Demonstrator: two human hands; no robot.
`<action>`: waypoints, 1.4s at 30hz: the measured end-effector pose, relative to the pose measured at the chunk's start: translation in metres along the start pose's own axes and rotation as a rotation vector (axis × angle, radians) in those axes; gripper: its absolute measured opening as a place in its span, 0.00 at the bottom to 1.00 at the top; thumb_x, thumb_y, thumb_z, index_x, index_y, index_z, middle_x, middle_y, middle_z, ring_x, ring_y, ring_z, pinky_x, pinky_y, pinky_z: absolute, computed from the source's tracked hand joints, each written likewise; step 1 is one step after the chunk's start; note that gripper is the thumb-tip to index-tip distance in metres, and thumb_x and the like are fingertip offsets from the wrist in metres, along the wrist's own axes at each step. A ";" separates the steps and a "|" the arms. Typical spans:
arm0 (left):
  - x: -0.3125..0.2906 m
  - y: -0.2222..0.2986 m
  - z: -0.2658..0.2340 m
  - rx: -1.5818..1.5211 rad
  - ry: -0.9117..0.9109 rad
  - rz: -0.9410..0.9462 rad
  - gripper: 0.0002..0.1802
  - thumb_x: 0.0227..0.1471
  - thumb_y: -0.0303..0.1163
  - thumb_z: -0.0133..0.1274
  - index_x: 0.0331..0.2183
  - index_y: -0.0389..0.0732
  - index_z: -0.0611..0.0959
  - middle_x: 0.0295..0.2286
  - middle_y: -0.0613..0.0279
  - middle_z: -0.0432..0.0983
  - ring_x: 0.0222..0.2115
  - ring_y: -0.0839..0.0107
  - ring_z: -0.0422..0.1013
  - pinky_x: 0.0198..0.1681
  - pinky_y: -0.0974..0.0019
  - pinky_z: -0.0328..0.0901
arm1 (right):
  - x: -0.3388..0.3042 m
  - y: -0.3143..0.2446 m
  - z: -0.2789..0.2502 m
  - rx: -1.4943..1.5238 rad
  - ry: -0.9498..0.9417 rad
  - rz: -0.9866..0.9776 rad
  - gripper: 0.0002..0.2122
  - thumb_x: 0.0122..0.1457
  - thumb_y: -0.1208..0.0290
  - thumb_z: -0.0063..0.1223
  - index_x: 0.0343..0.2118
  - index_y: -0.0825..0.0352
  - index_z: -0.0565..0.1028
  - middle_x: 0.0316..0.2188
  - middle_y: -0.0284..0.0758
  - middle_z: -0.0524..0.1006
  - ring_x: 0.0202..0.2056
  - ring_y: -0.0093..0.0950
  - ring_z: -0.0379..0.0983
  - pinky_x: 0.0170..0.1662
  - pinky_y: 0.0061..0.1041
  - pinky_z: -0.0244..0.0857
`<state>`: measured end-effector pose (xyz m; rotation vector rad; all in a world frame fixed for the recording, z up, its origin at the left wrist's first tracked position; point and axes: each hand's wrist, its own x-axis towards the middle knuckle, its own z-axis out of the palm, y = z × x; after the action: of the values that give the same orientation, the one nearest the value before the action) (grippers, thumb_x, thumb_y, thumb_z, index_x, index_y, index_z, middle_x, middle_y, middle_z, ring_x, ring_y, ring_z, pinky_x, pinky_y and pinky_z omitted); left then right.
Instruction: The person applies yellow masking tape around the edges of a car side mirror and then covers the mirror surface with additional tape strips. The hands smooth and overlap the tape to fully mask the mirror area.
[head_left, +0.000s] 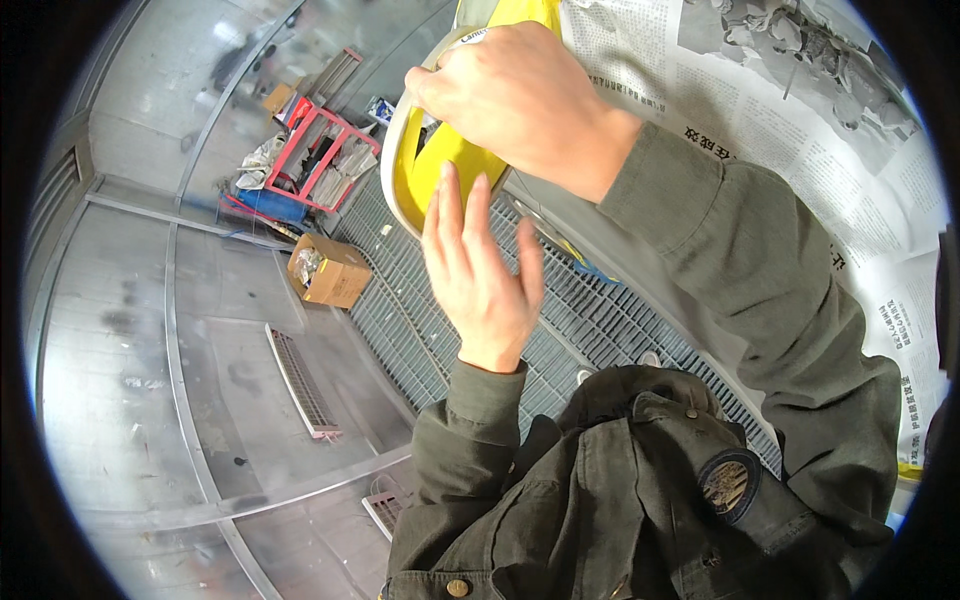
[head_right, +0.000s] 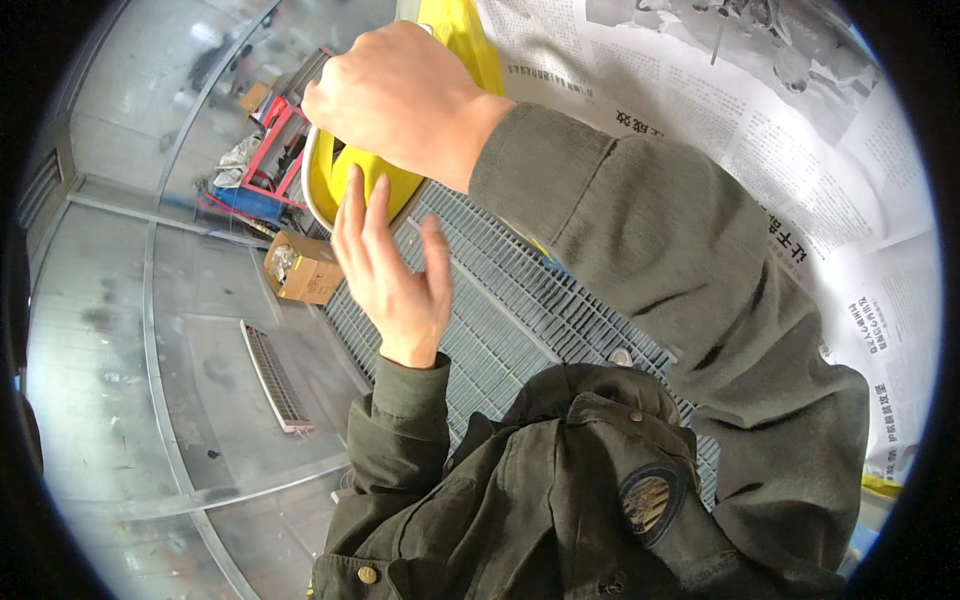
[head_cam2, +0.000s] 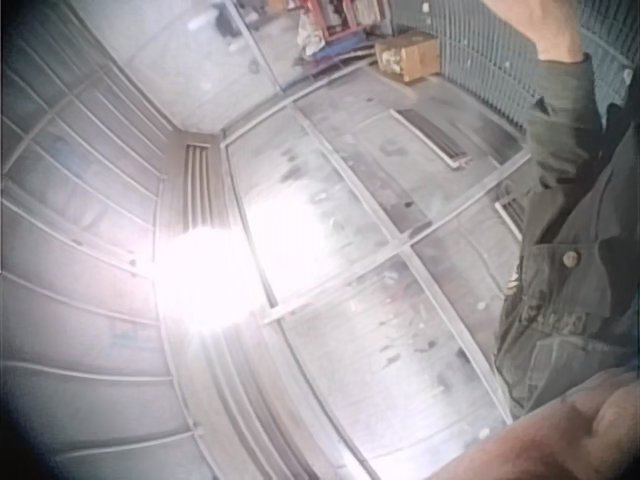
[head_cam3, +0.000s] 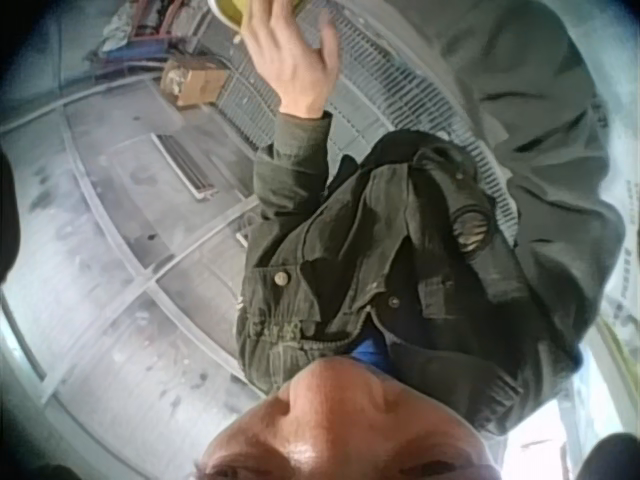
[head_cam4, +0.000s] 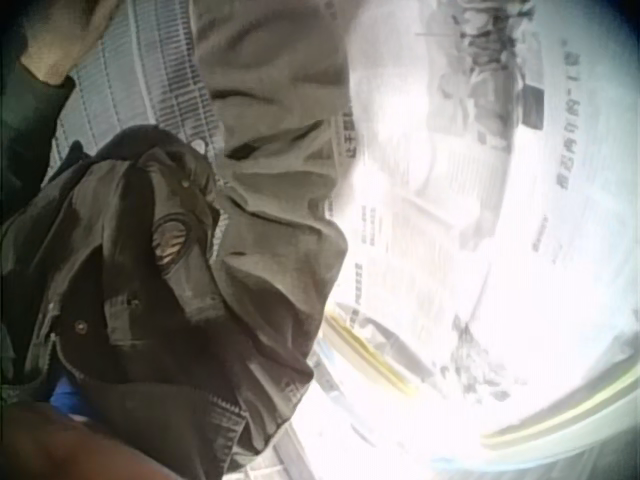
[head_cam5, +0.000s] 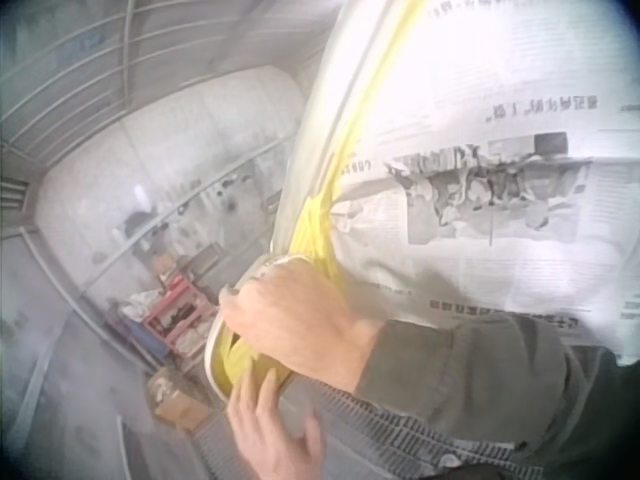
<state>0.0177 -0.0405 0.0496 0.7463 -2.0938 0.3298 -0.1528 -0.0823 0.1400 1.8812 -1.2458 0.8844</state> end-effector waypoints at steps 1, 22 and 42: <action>0.000 0.005 0.003 0.016 -0.094 -0.050 0.37 0.58 0.33 0.61 0.62 0.26 0.67 0.64 0.28 0.59 0.64 0.35 0.60 0.65 0.43 0.59 | -0.001 0.001 0.000 -0.001 -0.076 0.005 0.07 0.53 0.67 0.59 0.31 0.63 0.78 0.22 0.34 0.80 0.28 0.34 0.82 0.30 0.33 0.73; 0.016 0.003 0.013 0.316 -0.233 -0.103 0.52 0.61 0.54 0.55 0.67 0.22 0.55 0.67 0.20 0.44 0.70 0.29 0.41 0.72 0.36 0.42 | -0.006 0.004 0.005 0.126 -0.072 0.084 0.08 0.59 0.65 0.59 0.28 0.64 0.80 0.21 0.37 0.80 0.25 0.37 0.81 0.28 0.34 0.73; 0.040 -0.005 0.014 0.358 -0.318 -0.001 0.50 0.62 0.54 0.53 0.66 0.21 0.59 0.68 0.28 0.49 0.72 0.40 0.42 0.74 0.41 0.39 | -0.008 0.002 0.016 0.188 -0.047 0.100 0.06 0.54 0.67 0.61 0.27 0.63 0.81 0.20 0.36 0.80 0.23 0.35 0.80 0.27 0.34 0.72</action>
<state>-0.0060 -0.0664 0.0737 1.0668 -2.3621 0.6322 -0.1542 -0.0927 0.1248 2.0104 -1.3341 1.0481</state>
